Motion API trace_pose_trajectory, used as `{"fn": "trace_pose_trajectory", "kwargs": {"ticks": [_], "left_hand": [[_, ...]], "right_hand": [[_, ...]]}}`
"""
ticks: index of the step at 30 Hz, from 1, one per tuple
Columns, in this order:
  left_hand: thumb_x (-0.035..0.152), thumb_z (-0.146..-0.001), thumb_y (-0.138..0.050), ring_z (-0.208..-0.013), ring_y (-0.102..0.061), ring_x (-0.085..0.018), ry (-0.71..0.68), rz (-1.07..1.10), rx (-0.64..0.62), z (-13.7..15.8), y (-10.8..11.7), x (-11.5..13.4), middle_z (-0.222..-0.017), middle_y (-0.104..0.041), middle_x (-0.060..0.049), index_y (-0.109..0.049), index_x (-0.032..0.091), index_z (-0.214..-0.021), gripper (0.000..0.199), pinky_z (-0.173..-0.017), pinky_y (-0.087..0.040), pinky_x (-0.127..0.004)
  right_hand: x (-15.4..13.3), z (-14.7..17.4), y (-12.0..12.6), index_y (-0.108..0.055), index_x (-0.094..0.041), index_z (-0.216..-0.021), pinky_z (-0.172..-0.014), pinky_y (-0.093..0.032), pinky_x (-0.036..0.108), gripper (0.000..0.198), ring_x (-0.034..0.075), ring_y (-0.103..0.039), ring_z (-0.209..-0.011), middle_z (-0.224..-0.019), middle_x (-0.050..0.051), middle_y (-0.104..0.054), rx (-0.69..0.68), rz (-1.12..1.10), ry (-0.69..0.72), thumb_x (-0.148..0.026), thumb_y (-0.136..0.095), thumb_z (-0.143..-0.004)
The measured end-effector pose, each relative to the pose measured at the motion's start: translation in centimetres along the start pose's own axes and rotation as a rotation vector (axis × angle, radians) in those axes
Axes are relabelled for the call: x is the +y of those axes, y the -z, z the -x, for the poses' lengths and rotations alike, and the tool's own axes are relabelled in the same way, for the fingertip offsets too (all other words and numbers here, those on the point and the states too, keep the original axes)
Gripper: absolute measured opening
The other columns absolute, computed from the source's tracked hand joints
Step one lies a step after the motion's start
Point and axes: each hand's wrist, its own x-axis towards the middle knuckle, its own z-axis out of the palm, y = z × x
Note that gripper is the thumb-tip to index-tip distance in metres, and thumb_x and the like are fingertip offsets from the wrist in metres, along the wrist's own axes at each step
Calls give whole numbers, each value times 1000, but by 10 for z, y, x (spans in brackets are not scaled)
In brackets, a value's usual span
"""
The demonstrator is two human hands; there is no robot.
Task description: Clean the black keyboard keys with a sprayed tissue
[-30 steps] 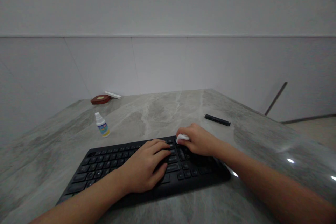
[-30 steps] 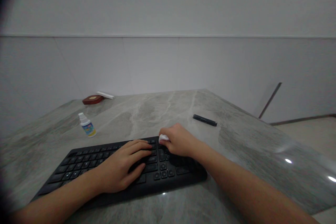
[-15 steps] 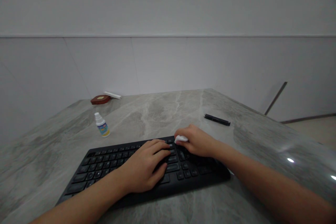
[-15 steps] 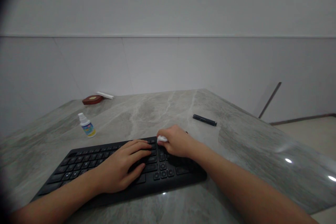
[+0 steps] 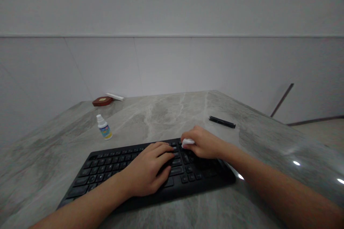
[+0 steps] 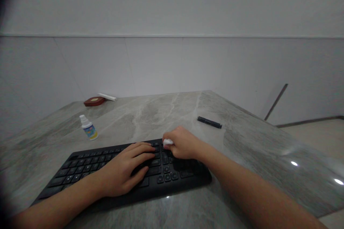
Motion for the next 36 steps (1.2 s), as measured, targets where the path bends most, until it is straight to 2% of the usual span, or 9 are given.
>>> {"fn": "trace_pose_trajectory", "kwargs": {"ticks": [4,8,13,18,22,27,33,36], "left_hand": [[13,-88,-51,-122,-53,-27,4,-9,-7,1,-1,-1,-125,-62,-13,-60,13,-121,34,-107,-45,-46],[14,-90,-50,-123,-52,-26,8,-14,-19,2,-2,-2,-126,-61,-12,-59,14,-123,35,-108,-45,-47],[14,-90,-49,-124,-51,-26,11,-15,-19,1,-1,-1,-126,-61,-12,-60,14,-122,33,-108,-44,-46],[14,-90,-50,-122,-52,-26,3,-12,-6,0,-1,-2,-125,-61,-12,-60,13,-121,33,-107,-45,-47],[14,-90,-50,-122,-52,-26,0,-4,-3,0,-1,-1,-124,-61,-12,-60,14,-121,32,-107,-45,-46],[14,-90,-50,-121,-53,-26,-5,-1,0,0,1,1,-124,-61,-13,-61,13,-120,32,-106,-46,-46],[13,-89,-50,-121,-53,-27,-12,-14,3,2,0,-1,-124,-62,-13,-60,14,-122,34,-106,-46,-47],[13,-89,-50,-122,-53,-27,-10,-15,2,1,0,0,-125,-61,-13,-60,14,-121,33,-106,-46,-47]], "right_hand": [[0,0,-4,-69,-19,-90,-80,-42,30,9,19,-66,-82,-83,4,-74,13,-37,43,-18,-60,-86],[-2,1,-1,-68,-18,-88,-77,-44,29,9,18,-65,-76,-79,3,-73,-20,-48,88,-16,-61,-84],[-5,0,-2,-69,-17,-93,-82,-44,33,12,21,-66,-83,-85,6,-74,26,0,4,-19,-58,-88],[-4,-1,-6,-69,-19,-94,-84,-43,33,10,21,-67,-86,-88,5,-74,-12,-40,28,-21,-61,-88],[-7,-2,-7,-68,-19,-98,-88,-40,36,13,22,-66,-91,-93,6,-74,48,2,-23,-20,-58,-90],[-13,-2,-5,-68,-19,-93,-86,-40,34,11,19,-66,-83,-85,4,-74,-11,-20,47,-17,-58,-88],[-13,-2,-1,-69,-17,-88,-75,-42,30,9,19,-65,-76,-78,6,-72,-42,39,8,-19,-60,-87],[-12,-2,0,-68,-17,-92,-80,-42,32,11,20,-66,-80,-81,6,-73,0,72,-27,-20,-59,-89]]}}
